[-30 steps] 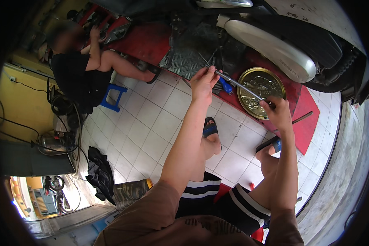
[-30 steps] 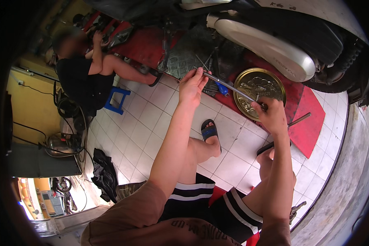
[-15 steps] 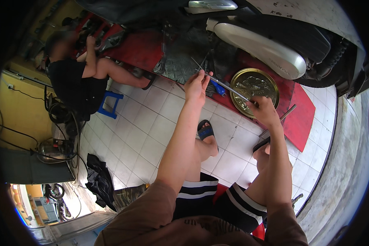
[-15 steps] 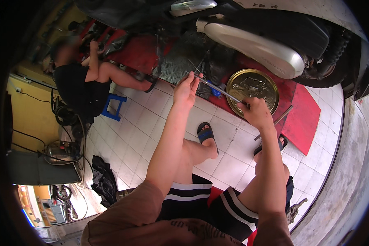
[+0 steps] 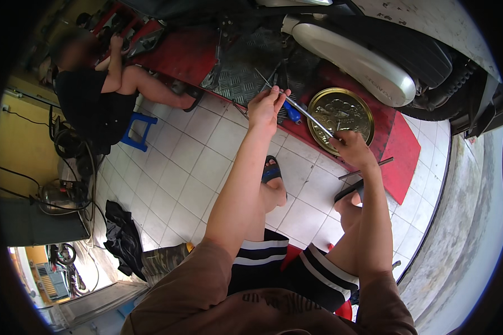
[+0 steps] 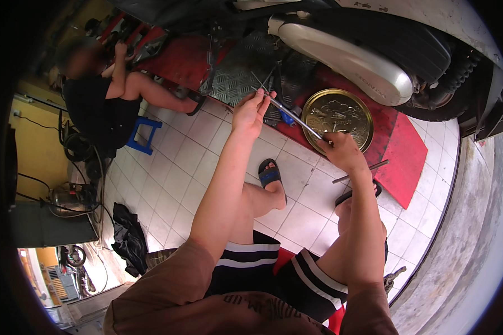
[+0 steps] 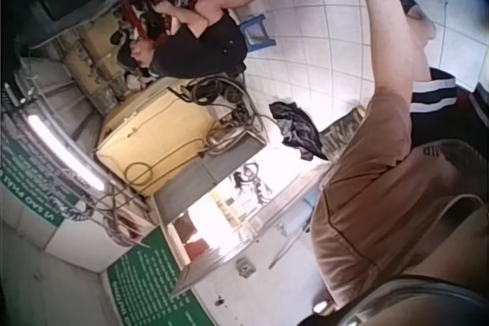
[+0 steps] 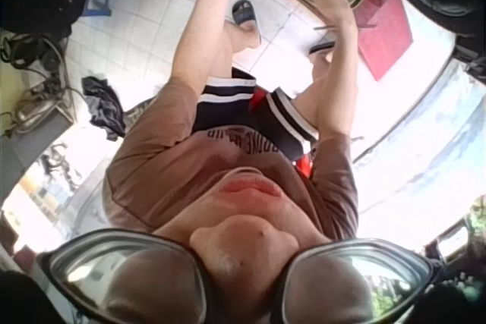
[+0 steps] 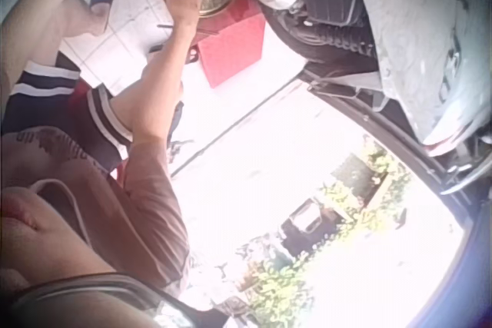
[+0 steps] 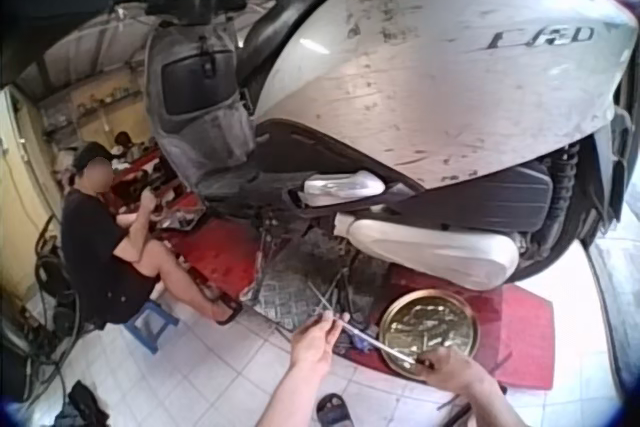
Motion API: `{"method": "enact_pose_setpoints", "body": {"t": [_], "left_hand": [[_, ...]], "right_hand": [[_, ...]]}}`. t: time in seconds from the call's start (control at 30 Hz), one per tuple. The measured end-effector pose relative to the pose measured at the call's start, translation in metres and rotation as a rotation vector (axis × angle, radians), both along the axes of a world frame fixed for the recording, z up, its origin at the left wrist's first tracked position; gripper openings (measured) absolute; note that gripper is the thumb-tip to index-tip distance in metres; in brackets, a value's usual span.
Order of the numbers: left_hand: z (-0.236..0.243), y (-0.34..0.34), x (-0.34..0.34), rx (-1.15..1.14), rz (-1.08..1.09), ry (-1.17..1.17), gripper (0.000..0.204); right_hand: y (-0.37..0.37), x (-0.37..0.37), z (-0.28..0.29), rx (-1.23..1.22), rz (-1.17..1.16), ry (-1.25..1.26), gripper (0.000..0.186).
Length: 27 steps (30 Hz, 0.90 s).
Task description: The person uses a blue screwdriver and a T-handle wrench to loosen and tighten bolts on the rear undercarriage of a white scooter. They place removed bolts into a gold-colored tray on the floor and repeatedly adjust the same fasteners.
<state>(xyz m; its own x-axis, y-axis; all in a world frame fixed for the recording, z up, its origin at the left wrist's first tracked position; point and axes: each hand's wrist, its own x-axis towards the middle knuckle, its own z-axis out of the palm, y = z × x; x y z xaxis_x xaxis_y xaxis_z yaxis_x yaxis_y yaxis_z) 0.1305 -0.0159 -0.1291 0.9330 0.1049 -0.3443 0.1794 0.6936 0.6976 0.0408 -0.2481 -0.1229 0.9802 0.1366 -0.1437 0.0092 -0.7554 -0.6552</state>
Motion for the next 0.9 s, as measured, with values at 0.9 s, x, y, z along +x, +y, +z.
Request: {"method": "enact_pose_setpoints", "body": {"t": [0.9], "left_hand": [[0.000, -0.043, -0.007, 0.263, -0.404, -0.088, 0.011]], "right_hand": [[-0.071, -0.019, -0.020, -0.023, -0.122, -0.082, 0.019]]}}
